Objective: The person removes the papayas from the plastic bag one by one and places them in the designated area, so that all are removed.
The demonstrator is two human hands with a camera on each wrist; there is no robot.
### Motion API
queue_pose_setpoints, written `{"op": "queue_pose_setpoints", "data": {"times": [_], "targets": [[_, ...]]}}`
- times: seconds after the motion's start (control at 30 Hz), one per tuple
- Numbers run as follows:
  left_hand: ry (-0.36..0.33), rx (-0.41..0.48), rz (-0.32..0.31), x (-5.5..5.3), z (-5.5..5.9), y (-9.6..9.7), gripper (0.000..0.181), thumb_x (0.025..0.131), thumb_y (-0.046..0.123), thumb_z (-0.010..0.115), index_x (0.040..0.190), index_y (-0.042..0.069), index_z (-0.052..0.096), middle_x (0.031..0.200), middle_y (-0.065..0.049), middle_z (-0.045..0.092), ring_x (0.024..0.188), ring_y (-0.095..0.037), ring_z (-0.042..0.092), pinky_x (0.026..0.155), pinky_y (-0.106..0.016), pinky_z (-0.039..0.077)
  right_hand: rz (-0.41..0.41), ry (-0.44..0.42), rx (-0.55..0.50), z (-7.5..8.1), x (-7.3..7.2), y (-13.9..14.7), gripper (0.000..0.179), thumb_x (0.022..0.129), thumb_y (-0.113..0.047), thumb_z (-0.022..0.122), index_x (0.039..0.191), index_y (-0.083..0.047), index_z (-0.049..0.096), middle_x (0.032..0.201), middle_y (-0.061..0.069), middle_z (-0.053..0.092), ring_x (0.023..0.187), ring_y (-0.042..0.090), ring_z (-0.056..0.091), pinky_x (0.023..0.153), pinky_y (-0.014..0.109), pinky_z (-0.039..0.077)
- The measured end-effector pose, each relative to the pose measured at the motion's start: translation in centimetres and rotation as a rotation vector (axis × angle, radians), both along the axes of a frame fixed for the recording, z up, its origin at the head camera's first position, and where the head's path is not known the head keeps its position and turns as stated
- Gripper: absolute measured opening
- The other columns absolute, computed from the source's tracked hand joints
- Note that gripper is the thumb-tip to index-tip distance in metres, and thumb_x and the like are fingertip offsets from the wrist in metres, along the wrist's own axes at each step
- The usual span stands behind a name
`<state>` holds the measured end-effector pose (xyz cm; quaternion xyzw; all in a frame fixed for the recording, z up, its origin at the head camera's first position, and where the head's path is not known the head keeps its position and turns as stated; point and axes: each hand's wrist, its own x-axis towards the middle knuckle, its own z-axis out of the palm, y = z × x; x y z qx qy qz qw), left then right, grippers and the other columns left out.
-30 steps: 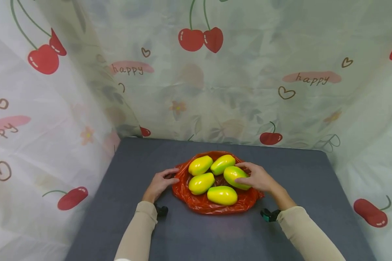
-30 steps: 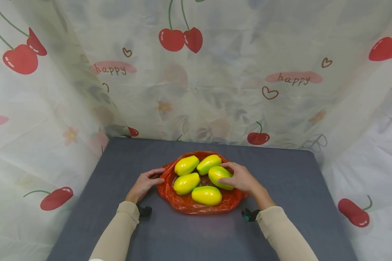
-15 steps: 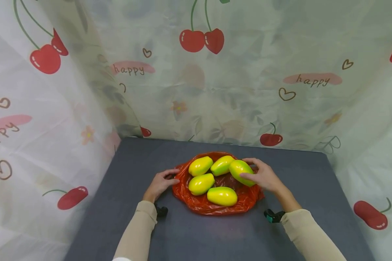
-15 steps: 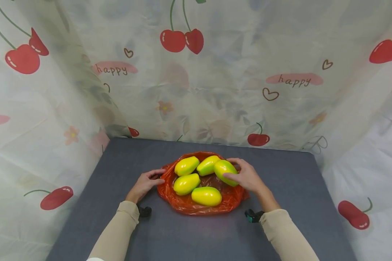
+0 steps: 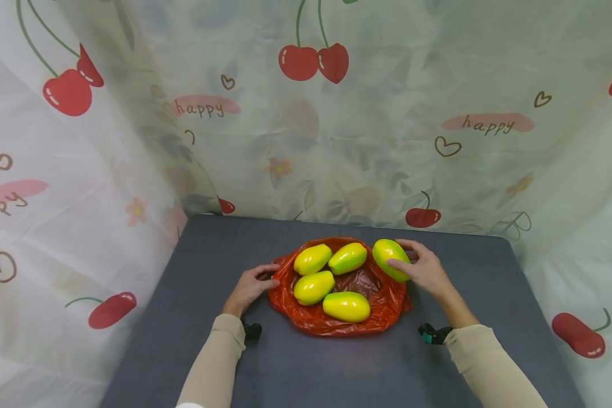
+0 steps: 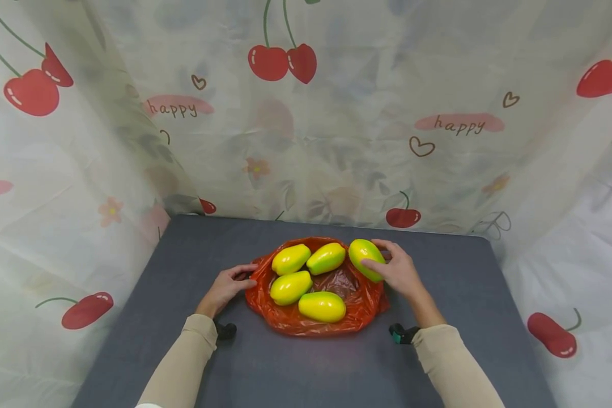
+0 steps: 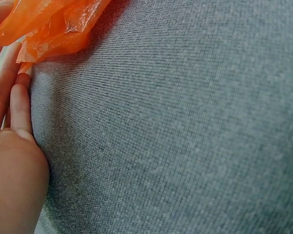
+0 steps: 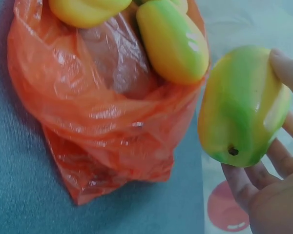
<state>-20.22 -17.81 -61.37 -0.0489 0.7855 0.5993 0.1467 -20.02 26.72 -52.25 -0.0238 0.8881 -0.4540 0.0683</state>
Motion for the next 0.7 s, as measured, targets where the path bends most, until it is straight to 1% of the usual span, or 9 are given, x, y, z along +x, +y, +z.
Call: {"op": "queue_pose_setpoints", "data": {"times": [0.23, 0.4, 0.5, 0.6, 0.7], "targets": [[0.001, -0.009, 0.000, -0.3, -0.3, 0.0, 0.045, 0.087, 0.027, 0.081, 0.131, 0.023, 0.070, 0.151, -0.006, 0.056, 0.147, -0.031, 0.046, 0.123, -0.052, 0.036, -0.081, -0.014, 0.014, -0.5, -0.5, 1.6, 0.082, 0.090, -0.057, 0.070, 0.154, -0.014, 0.043, 0.150, 0.018, 0.049, 0.126, 0.038, 0.057, 0.082, 0.027, 0.054], [-0.017, -0.026, 0.000, -0.3, -0.2, 0.0, 0.045, 0.088, 0.027, 0.081, 0.131, 0.023, 0.070, 0.152, -0.007, 0.055, 0.147, -0.032, 0.046, 0.122, -0.053, 0.036, -0.149, -0.026, 0.031, -1.3, -0.8, 2.6, 0.084, 0.090, -0.059, 0.069, 0.157, -0.015, 0.041, 0.152, 0.019, 0.048, 0.130, 0.038, 0.055, 0.082, 0.027, 0.052], [-0.022, -0.041, 0.006, -0.2, 0.0, 0.0, 0.044, 0.088, 0.026, 0.080, 0.131, 0.023, 0.070, 0.152, -0.007, 0.055, 0.146, -0.032, 0.046, 0.122, -0.053, 0.037, -0.180, -0.022, 0.038, -1.9, -1.1, 3.2, 0.085, 0.091, -0.060, 0.067, 0.157, -0.015, 0.040, 0.153, 0.020, 0.048, 0.132, 0.039, 0.054, 0.087, 0.032, 0.054], [-0.021, -0.043, 0.005, -0.1, 0.1, 0.0, 0.045, 0.088, 0.026, 0.080, 0.131, 0.021, 0.069, 0.153, -0.008, 0.055, 0.146, -0.033, 0.046, 0.122, -0.054, 0.037, -0.201, -0.016, 0.042, -2.3, -1.3, 3.7, 0.085, 0.092, -0.060, 0.066, 0.158, -0.013, 0.038, 0.154, 0.024, 0.048, 0.133, 0.042, 0.054, 0.092, 0.040, 0.055], [-0.013, -0.039, 0.000, -0.2, 0.1, 0.2, 0.045, 0.089, 0.025, 0.079, 0.132, 0.020, 0.069, 0.152, -0.009, 0.055, 0.146, -0.033, 0.046, 0.121, -0.054, 0.037, -0.240, -0.009, 0.045, -2.6, -1.5, 4.2, 0.085, 0.094, -0.058, 0.065, 0.159, -0.012, 0.037, 0.154, 0.026, 0.047, 0.134, 0.043, 0.053, 0.096, 0.048, 0.055]]}}
